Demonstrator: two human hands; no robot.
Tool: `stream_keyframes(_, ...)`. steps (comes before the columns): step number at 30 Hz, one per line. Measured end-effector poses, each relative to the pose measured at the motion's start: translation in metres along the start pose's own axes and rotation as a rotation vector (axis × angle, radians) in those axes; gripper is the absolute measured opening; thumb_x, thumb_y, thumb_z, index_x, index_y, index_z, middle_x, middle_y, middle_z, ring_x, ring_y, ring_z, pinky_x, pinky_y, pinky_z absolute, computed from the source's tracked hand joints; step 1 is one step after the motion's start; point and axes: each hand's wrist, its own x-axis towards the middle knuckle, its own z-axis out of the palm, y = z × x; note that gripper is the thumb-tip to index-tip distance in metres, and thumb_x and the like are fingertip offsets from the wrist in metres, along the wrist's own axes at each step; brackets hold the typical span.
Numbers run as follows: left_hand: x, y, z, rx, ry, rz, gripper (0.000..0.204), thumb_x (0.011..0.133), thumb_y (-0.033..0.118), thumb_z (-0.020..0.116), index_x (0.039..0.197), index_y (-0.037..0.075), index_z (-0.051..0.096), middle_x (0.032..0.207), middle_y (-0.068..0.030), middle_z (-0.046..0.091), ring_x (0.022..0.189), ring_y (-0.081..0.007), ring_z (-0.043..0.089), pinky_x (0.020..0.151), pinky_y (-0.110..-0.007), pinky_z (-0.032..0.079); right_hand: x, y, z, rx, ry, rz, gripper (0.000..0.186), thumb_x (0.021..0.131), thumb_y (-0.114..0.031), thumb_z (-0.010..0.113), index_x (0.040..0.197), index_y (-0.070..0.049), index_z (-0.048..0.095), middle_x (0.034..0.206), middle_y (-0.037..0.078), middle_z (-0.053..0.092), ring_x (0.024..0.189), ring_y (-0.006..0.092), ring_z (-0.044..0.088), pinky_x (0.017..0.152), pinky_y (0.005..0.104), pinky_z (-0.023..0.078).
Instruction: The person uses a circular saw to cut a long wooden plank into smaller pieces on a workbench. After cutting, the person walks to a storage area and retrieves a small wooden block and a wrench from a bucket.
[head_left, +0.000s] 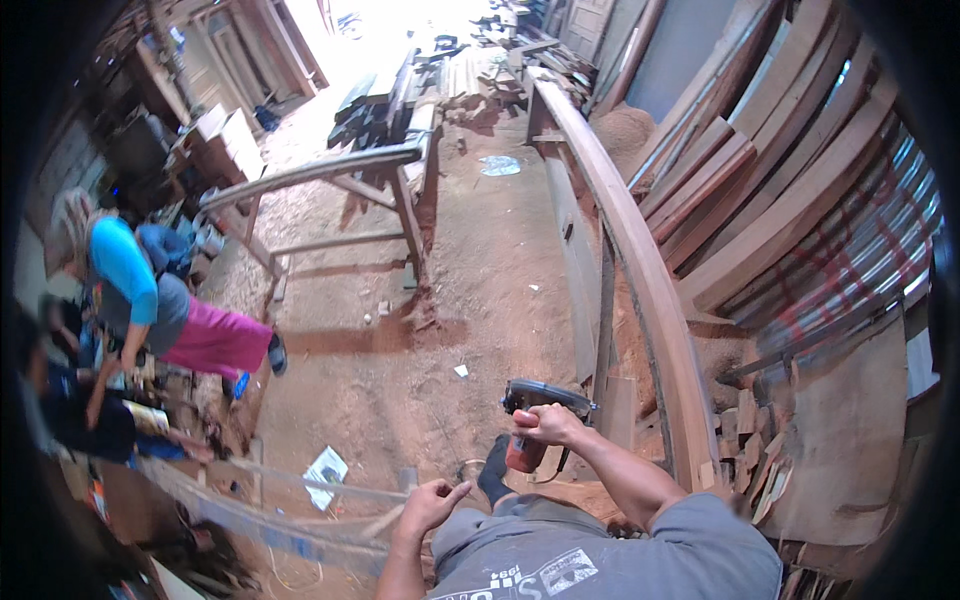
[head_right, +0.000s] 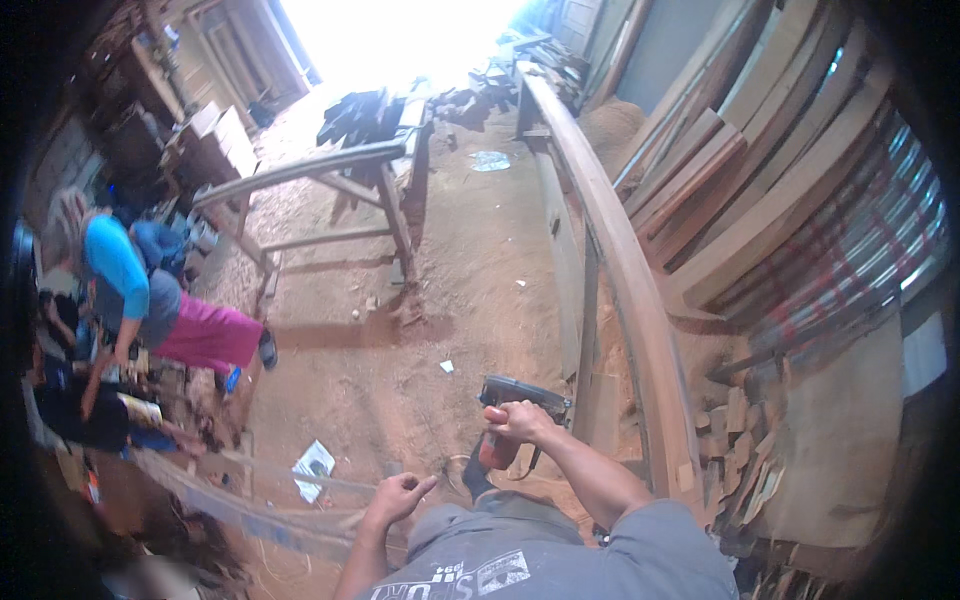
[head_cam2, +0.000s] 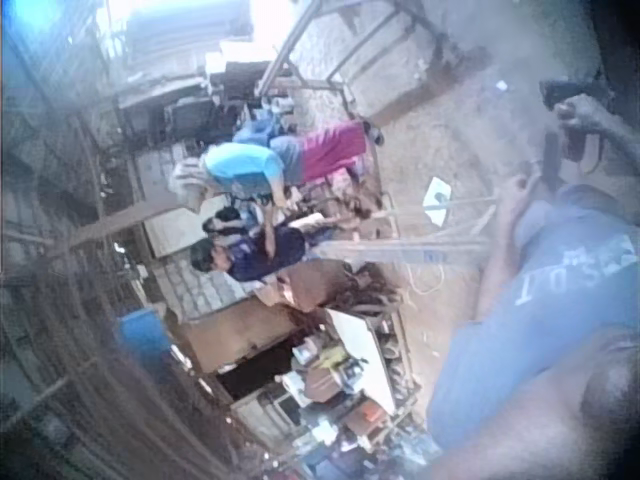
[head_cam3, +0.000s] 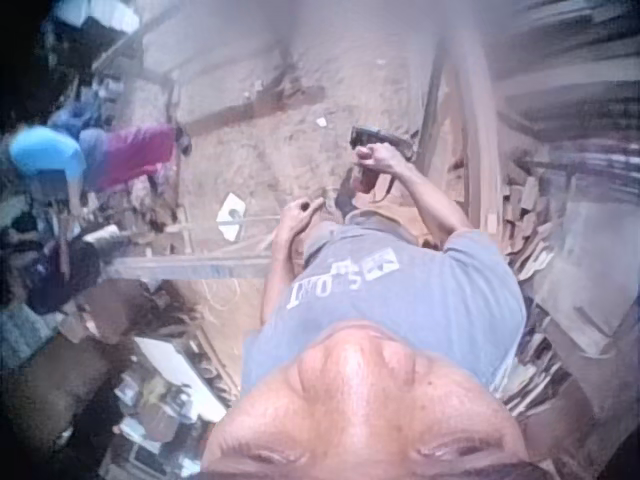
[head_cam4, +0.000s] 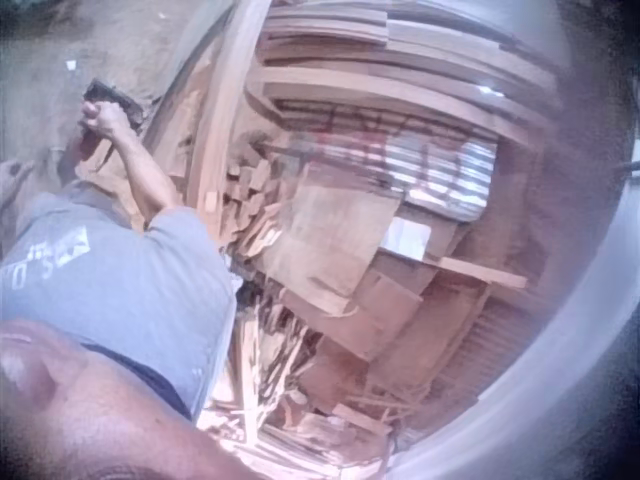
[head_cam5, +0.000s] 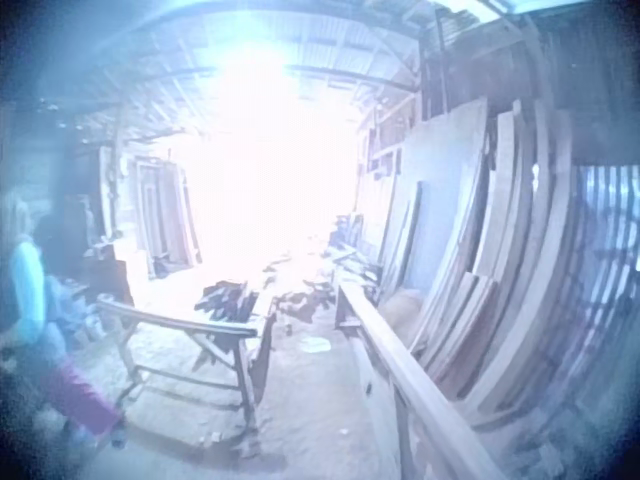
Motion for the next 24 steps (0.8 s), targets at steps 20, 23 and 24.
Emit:
stream_keyframes(20,0.436,0.05,-0.095,0.27,-0.605,-0.036,0.105,0.086,0.073,0.065,0.165,0.016,0.025,0.167,-0.0348,0.012,0.156,-0.0453,0.02,0.126,-0.047,0.024,0.295,0.048,-0.154,0.073,-0.145,0.282,0.074,0.081,-0.076,0.066,0.112,-0.01,0.077,0.108,0.025,0.075,0.106,0.0418,0.072,0.094,0.0489,0.056)
stream_keyframes(23,0.527,0.113,-0.132,0.345,-0.587,-0.112,0.111,0.081,0.077,0.067,0.166,0.024,0.021,0.165,-0.0409,0.004,0.155,-0.053,0.013,0.125,-0.052,0.024,0.394,0.05,-0.186,0.085,-0.127,0.229,0.078,0.079,-0.077,0.067,0.112,-0.006,0.076,0.112,0.024,0.074,0.109,0.0407,0.071,0.096,0.0477,0.055)
stream_keyframes(24,0.584,0.12,-0.144,0.409,-0.589,-0.058,0.113,0.079,0.078,0.068,0.166,0.025,0.02,0.164,-0.0413,0.004,0.155,-0.0535,0.012,0.125,-0.054,0.024,0.433,0.05,-0.198,0.043,-0.084,0.229,0.079,0.078,-0.077,0.068,0.112,-0.006,0.076,0.113,0.025,0.074,0.11,0.041,0.071,0.096,0.0474,0.055)
